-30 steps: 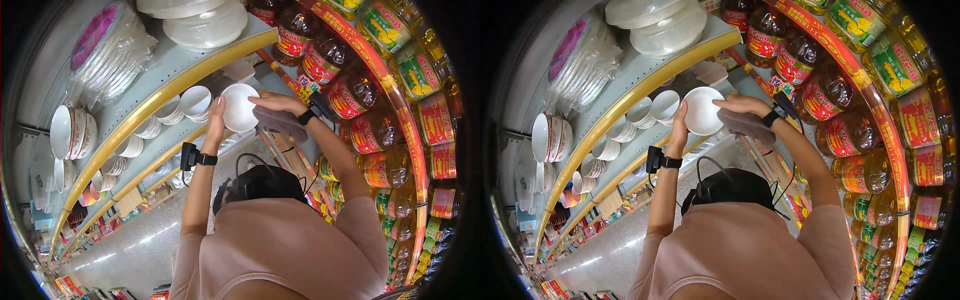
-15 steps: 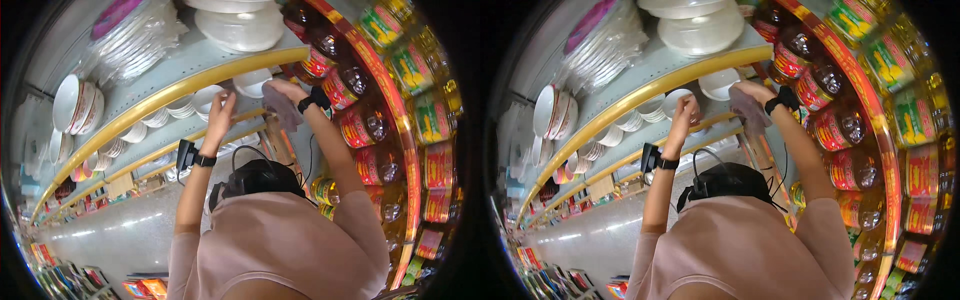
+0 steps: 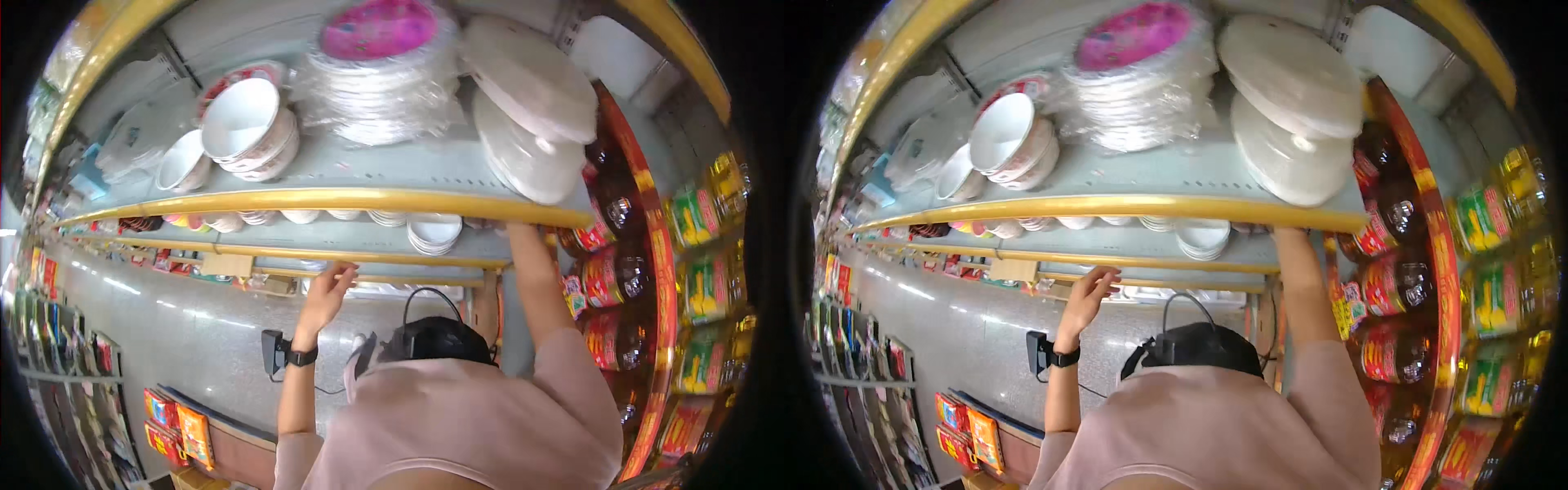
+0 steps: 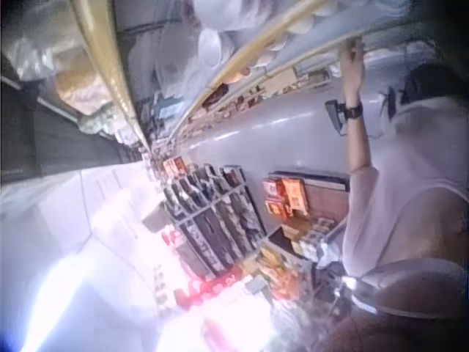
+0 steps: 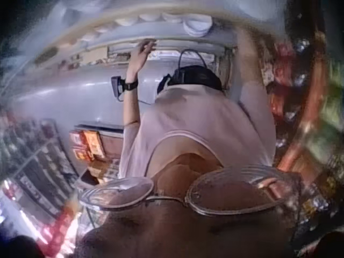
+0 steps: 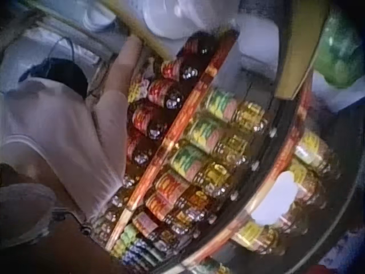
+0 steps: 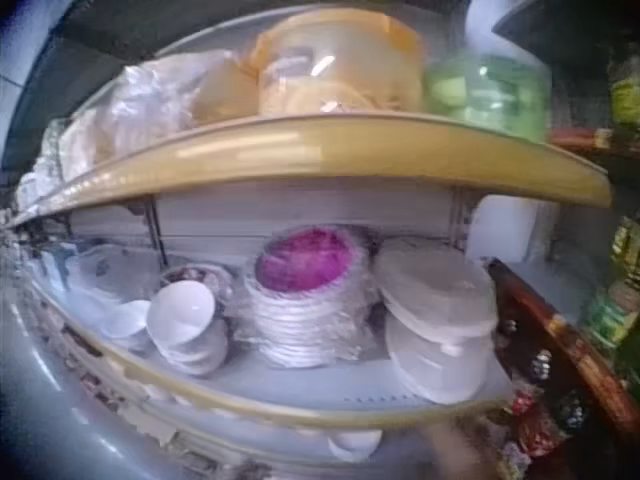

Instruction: The recorder is wiping down ceramic bowls on a supermarket shelf with a cloth.

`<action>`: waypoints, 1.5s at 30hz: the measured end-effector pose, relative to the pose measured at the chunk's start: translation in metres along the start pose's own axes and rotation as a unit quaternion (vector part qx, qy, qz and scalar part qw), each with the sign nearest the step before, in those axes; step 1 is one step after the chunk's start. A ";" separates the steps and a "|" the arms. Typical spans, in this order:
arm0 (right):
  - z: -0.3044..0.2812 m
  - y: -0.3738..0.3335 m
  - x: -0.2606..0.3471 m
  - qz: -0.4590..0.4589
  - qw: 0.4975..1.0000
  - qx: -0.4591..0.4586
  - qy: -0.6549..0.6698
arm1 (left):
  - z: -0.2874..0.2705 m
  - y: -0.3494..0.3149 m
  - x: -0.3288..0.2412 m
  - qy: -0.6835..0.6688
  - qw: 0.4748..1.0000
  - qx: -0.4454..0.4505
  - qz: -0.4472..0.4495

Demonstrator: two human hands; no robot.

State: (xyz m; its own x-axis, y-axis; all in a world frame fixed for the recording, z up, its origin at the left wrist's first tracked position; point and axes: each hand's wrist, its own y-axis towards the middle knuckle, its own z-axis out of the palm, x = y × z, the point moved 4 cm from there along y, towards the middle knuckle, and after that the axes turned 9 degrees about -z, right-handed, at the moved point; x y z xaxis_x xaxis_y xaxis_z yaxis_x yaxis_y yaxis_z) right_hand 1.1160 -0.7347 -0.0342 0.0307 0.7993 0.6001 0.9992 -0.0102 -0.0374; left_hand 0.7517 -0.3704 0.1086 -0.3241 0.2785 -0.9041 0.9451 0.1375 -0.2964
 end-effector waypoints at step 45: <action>-0.067 -0.326 0.199 -0.217 0.859 0.108 0.450 | -0.163 -0.076 0.033 -0.277 0.942 0.039 -0.187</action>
State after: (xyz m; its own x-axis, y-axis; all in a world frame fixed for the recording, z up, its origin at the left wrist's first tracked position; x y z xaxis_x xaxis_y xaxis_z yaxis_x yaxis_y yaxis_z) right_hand 0.7984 -0.6128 0.1508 -0.2407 -0.0898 0.9664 0.8963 0.3614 0.2568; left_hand 0.6623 -0.2164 0.1520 -0.5839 -0.3168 -0.7475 0.7763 0.0513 -0.6282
